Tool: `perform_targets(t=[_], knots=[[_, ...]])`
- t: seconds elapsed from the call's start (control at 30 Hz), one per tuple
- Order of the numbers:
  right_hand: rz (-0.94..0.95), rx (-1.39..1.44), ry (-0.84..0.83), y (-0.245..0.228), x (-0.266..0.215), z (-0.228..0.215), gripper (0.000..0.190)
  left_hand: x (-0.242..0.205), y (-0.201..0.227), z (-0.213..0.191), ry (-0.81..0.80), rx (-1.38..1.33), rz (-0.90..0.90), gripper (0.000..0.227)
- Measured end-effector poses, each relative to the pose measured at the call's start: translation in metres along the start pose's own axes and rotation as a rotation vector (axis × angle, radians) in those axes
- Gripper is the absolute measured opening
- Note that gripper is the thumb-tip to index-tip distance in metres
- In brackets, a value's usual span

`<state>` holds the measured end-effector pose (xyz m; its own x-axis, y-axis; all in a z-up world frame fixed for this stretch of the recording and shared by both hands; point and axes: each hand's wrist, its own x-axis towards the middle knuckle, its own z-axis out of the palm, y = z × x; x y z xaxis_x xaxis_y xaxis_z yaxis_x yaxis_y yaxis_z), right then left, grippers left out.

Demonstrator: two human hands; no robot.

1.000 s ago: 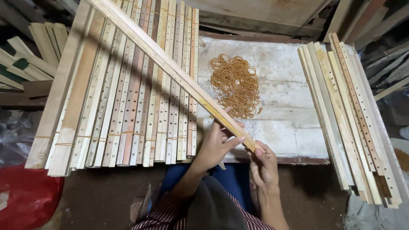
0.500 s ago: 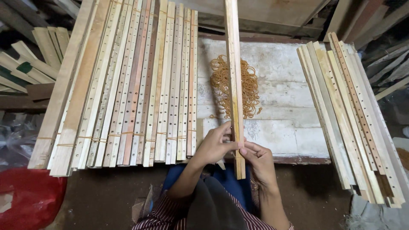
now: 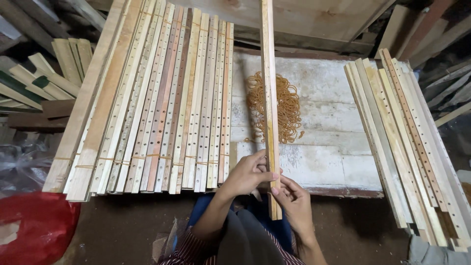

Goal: Sorting and stacking wooden slats with pre-drilled holes in a workshop environment.

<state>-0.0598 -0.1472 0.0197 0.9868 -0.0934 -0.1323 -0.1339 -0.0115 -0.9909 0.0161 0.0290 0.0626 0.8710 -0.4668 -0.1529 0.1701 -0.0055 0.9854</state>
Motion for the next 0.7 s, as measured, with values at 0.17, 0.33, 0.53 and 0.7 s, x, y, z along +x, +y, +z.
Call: perform_targets(t=[0.17,0.33,0.53,0.7], knots=[[-0.127,-0.002,0.057,0.005,-0.003,0.022,0.059,-0.023,0.022,-0.006,0.041,0.087,-0.032,0.079],[-0.096,0.016,-0.034,-0.003,0.006,0.052,0.070,-0.044,0.019,-0.022,0.145,0.076,-0.030,0.089],[-0.158,0.075,-0.126,-0.004,0.026,0.106,0.061,-0.074,0.020,-0.046,0.473,0.384,0.073,0.068],[-0.094,0.160,-0.137,0.001,0.037,0.148,0.059,-0.103,0.025,-0.061,0.580,0.470,0.131,0.065]])
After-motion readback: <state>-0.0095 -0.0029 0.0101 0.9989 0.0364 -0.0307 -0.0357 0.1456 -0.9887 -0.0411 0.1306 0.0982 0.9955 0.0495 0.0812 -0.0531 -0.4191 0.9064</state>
